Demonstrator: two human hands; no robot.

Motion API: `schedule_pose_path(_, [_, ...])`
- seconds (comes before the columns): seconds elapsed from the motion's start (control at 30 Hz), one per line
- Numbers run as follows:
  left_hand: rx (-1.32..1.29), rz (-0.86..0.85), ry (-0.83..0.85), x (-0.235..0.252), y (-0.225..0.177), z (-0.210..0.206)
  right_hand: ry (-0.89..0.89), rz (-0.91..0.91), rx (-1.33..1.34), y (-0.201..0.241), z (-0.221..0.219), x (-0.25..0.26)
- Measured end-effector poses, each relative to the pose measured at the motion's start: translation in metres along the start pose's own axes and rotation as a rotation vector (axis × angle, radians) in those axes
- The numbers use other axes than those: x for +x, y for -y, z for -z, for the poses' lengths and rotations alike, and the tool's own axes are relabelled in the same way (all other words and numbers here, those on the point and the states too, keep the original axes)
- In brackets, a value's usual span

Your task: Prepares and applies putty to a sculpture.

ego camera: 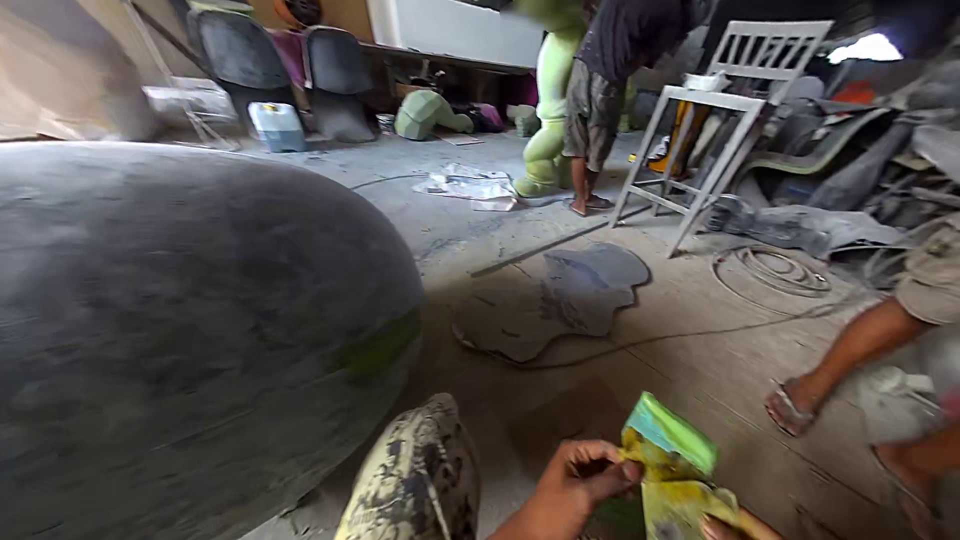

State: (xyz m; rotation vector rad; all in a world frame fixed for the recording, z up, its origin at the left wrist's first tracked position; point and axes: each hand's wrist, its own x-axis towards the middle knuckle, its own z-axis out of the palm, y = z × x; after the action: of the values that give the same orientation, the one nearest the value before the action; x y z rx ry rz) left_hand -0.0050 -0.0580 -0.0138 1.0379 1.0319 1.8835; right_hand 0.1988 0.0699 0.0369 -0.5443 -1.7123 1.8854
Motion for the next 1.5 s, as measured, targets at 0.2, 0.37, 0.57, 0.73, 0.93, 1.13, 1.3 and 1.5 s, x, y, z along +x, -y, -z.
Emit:
schedule_pose_path(0.2, [-0.060,0.046,-0.046,-0.006,-0.004,0.010,-0.146,0.020,0.060,-0.011,-0.027,0.010])
schedule_pose_path(0.37, [-0.099,0.287,0.034,-0.011,0.000,0.009,-0.295,0.021,0.151,-0.013,-0.042,0.022])
schedule_pose_path(0.57, [-0.181,0.336,-0.217,-0.023,0.017,-0.029,-0.384,0.123,0.088,-0.028,-0.047,0.031])
schedule_pose_path(0.73, [-0.276,0.309,-0.482,-0.016,0.001,-0.010,-0.570,0.318,-0.212,-0.019,-0.012,0.038])
schedule_pose_path(0.93, [-0.303,0.381,-0.445,-0.012,-0.010,-0.006,-0.579,0.394,-0.306,-0.004,0.002,0.028])
schedule_pose_path(1.13, [-0.384,0.354,-0.281,-0.015,-0.013,-0.008,-0.422,0.454,-0.207,0.004,-0.027,0.016])
schedule_pose_path(1.3, [-0.424,0.325,-0.367,-0.013,-0.022,-0.007,-0.315,0.537,-0.343,-0.009,-0.026,0.013])
schedule_pose_path(1.5, [-0.479,0.311,-0.267,-0.013,-0.028,0.006,-0.123,0.555,-0.817,-0.003,-0.020,0.007])
